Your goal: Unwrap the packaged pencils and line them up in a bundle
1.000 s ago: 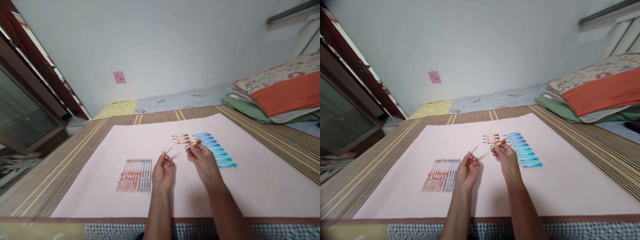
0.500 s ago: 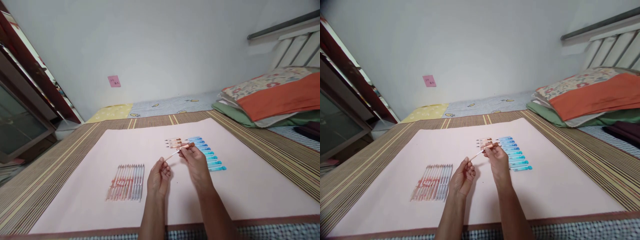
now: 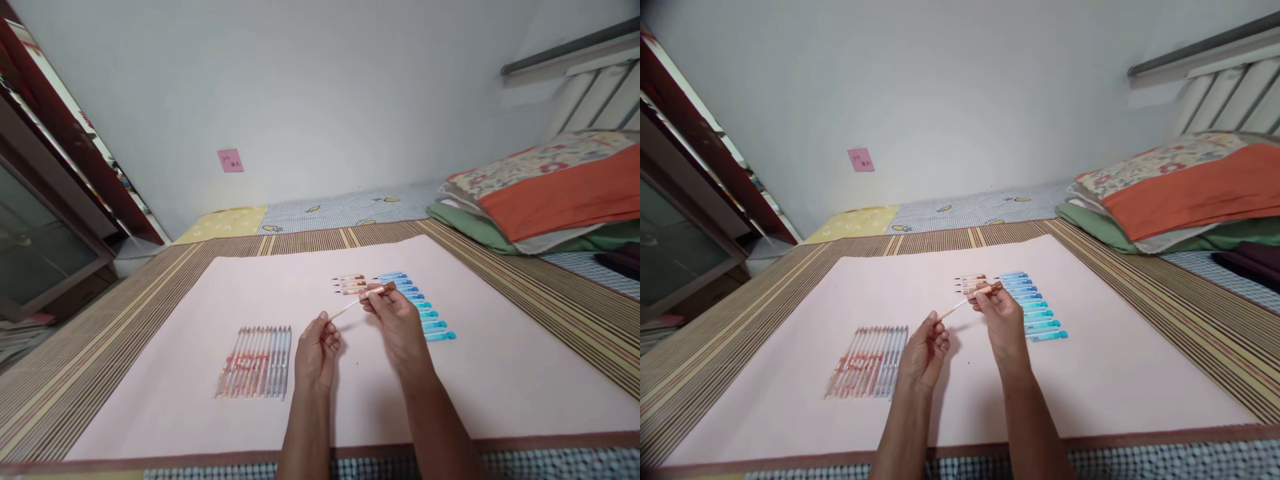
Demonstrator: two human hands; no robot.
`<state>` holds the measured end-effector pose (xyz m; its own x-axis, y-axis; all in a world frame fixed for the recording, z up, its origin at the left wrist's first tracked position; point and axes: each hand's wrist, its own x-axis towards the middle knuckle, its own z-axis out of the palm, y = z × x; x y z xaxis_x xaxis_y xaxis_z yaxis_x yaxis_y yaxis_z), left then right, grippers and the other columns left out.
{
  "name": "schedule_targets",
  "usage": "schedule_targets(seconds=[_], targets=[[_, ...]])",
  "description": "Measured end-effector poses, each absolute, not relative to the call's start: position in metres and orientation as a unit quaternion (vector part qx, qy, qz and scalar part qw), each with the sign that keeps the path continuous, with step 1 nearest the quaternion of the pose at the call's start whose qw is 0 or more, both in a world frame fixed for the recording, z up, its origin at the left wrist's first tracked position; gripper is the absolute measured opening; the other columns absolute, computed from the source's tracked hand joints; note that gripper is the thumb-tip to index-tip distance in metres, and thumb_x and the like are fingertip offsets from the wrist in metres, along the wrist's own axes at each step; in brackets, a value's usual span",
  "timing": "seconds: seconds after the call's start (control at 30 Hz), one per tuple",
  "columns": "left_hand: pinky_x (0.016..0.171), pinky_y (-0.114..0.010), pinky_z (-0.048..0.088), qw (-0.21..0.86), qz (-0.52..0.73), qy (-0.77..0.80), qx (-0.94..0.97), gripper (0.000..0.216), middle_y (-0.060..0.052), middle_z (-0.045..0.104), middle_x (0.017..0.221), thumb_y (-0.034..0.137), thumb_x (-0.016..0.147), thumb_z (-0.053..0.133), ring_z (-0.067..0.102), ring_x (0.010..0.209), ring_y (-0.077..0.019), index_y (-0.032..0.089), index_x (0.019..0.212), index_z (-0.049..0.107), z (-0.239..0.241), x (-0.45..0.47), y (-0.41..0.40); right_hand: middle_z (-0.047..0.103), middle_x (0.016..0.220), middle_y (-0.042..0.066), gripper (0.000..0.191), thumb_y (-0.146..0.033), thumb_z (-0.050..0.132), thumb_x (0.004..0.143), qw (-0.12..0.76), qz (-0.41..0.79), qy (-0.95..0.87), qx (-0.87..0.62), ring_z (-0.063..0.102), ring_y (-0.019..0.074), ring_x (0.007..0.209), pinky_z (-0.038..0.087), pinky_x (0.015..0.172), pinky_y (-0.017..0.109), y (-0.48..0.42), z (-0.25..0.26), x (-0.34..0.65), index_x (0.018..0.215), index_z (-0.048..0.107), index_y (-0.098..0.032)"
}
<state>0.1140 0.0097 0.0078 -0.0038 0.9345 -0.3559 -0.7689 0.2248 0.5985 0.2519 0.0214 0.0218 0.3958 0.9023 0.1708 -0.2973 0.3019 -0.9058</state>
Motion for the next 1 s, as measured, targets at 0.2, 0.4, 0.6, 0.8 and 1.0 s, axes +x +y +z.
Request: schedule_targets(seconds=[0.2, 0.4, 0.6, 0.8, 1.0], targets=[[0.043, -0.015, 0.041, 0.692, 0.612, 0.364, 0.116, 0.029, 0.002, 0.059, 0.055, 0.028, 0.067, 0.085, 0.054, 0.045, -0.0069, 0.012, 0.073, 0.061, 0.0069, 0.1142, 0.0100, 0.075, 0.085, 0.006, 0.033, -0.043, 0.078, 0.073, 0.706, 0.419, -0.391, -0.416, 0.069, 0.0202, 0.080, 0.053, 0.073, 0.033, 0.0202, 0.0243, 0.2510, 0.094, 0.070, -0.019], [0.046, -0.015, 0.042, 0.695, 0.613, 0.351, 0.134, 0.029, 0.001, 0.060, 0.057, 0.028, 0.067, 0.085, 0.055, 0.047, -0.0066, 0.012, 0.073, 0.061, 0.0065, 0.1139, 0.0092, 0.075, 0.088, 0.008, 0.035, -0.043, 0.078, 0.071, 0.686, 0.430, -0.410, -0.419, 0.070, 0.0210, 0.079, 0.054, 0.071, 0.033, 0.0223, 0.0219, 0.2476, 0.093, 0.069, -0.017], [0.048, -0.015, 0.043, 0.699, 0.613, 0.338, 0.149, 0.031, 0.002, 0.061, 0.058, 0.028, 0.064, 0.087, 0.055, 0.049, -0.0060, 0.013, 0.072, 0.062, 0.0081, 0.1143, 0.0075, 0.075, 0.090, 0.009, 0.035, -0.044, 0.076, 0.075, 0.659, 0.440, -0.458, -0.404, 0.071, 0.0227, 0.086, 0.055, 0.077, 0.035, 0.0188, 0.0220, 0.2479, 0.097, 0.069, -0.017], [0.045, -0.016, 0.040, 0.684, 0.602, 0.374, 0.172, 0.037, 0.004, 0.053, 0.048, 0.042, 0.067, 0.084, 0.047, 0.042, -0.0051, 0.011, 0.069, 0.064, 0.0047, 0.1142, 0.0088, 0.074, 0.091, 0.008, 0.036, -0.045, 0.078, 0.074, 0.632, 0.462, -0.481, -0.393, 0.069, 0.0216, 0.085, 0.055, 0.081, 0.037, 0.0141, 0.0271, 0.2484, 0.094, 0.070, -0.017], [0.057, -0.016, 0.044, 0.675, 0.624, 0.314, 0.236, 0.029, 0.001, 0.061, 0.061, 0.025, 0.062, 0.088, 0.055, 0.057, -0.0067, 0.014, 0.076, 0.065, 0.0083, 0.1125, 0.0056, 0.069, 0.075, 0.004, 0.035, -0.049, 0.080, 0.069, 0.653, 0.441, -0.454, -0.416, 0.063, 0.0170, 0.070, 0.054, 0.072, 0.033, 0.0187, 0.0247, 0.2468, 0.078, 0.067, -0.017]])
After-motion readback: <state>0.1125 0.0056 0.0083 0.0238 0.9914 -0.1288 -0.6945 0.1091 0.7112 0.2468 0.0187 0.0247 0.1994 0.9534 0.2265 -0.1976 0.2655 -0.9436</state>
